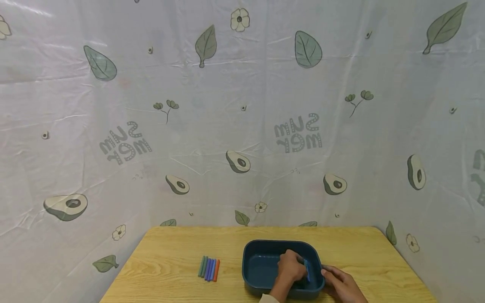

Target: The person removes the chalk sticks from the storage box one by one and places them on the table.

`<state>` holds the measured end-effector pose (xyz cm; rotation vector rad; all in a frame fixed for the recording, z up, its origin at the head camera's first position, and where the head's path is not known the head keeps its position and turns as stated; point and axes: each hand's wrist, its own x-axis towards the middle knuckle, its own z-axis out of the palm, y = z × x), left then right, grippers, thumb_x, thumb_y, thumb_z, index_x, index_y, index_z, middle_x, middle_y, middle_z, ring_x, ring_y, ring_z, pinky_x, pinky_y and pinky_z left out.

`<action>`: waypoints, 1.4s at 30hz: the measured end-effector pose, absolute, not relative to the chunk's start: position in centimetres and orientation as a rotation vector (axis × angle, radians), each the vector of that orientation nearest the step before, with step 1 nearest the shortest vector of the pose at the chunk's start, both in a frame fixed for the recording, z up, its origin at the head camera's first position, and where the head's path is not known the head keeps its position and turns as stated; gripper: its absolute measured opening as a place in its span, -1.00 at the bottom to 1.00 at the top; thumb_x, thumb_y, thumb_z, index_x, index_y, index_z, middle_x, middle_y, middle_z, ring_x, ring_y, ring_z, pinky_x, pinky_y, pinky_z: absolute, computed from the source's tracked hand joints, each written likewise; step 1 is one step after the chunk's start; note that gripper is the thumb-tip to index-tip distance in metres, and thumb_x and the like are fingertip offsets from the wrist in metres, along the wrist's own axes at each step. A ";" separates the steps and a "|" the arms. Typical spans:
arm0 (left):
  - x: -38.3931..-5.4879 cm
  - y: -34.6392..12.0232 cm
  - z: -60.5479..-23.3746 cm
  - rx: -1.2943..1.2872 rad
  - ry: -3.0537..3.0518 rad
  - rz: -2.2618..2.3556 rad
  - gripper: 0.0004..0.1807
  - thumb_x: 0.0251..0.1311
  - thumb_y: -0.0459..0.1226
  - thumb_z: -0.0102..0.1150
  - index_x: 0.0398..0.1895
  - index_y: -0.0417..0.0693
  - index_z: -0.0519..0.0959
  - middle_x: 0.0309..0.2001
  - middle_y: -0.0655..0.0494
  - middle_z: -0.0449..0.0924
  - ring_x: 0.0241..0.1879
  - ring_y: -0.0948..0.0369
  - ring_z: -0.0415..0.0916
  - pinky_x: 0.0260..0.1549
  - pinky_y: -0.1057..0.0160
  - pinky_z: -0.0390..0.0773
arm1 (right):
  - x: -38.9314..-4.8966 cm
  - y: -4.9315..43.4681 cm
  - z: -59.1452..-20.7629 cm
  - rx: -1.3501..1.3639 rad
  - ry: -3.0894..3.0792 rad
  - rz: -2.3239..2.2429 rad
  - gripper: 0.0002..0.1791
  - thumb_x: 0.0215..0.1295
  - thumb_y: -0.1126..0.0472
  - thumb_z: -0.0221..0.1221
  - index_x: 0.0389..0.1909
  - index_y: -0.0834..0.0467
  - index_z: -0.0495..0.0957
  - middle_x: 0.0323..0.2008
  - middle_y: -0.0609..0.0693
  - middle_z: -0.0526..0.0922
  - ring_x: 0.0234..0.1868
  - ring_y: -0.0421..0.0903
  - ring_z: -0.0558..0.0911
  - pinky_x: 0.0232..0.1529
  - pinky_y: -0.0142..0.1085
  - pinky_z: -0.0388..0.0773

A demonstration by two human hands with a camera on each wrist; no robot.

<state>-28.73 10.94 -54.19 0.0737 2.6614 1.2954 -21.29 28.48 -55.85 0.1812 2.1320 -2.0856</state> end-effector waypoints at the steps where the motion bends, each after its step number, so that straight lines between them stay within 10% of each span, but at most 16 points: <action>1: -29.0 10.9 -54.6 0.084 2.668 1.306 -0.75 -0.17 -0.38 0.59 -0.33 0.01 0.85 -0.28 0.11 0.81 -0.15 -0.08 0.74 -0.15 -0.06 0.76 | -21.3 28.5 -55.8 0.176 2.130 -2.086 -0.30 0.69 0.06 0.09 0.46 0.60 0.30 0.31 0.47 0.60 0.19 0.07 0.75 0.16 0.02 0.76; 11: -29.9 9.5 -54.8 0.091 2.555 1.478 -0.71 -0.09 -0.42 0.63 -0.28 0.09 0.85 -0.36 0.19 0.75 -0.45 0.18 0.61 -0.51 0.16 0.67 | -21.1 28.4 -55.5 0.201 2.174 -2.039 -0.31 0.70 0.05 0.07 0.45 0.60 0.32 0.28 0.45 0.63 0.14 0.06 0.79 0.13 0.00 0.77; 42: -27.3 3.4 -49.1 0.223 2.365 1.802 -0.67 0.10 -0.54 0.43 -0.04 -0.20 0.79 -0.28 0.08 0.71 -0.46 0.21 0.71 -0.45 0.16 0.77 | -21.3 27.6 -55.5 0.319 2.257 -2.025 -0.36 0.71 0.12 0.04 0.47 0.61 0.29 0.33 0.55 0.54 0.16 0.16 0.77 0.10 0.01 0.78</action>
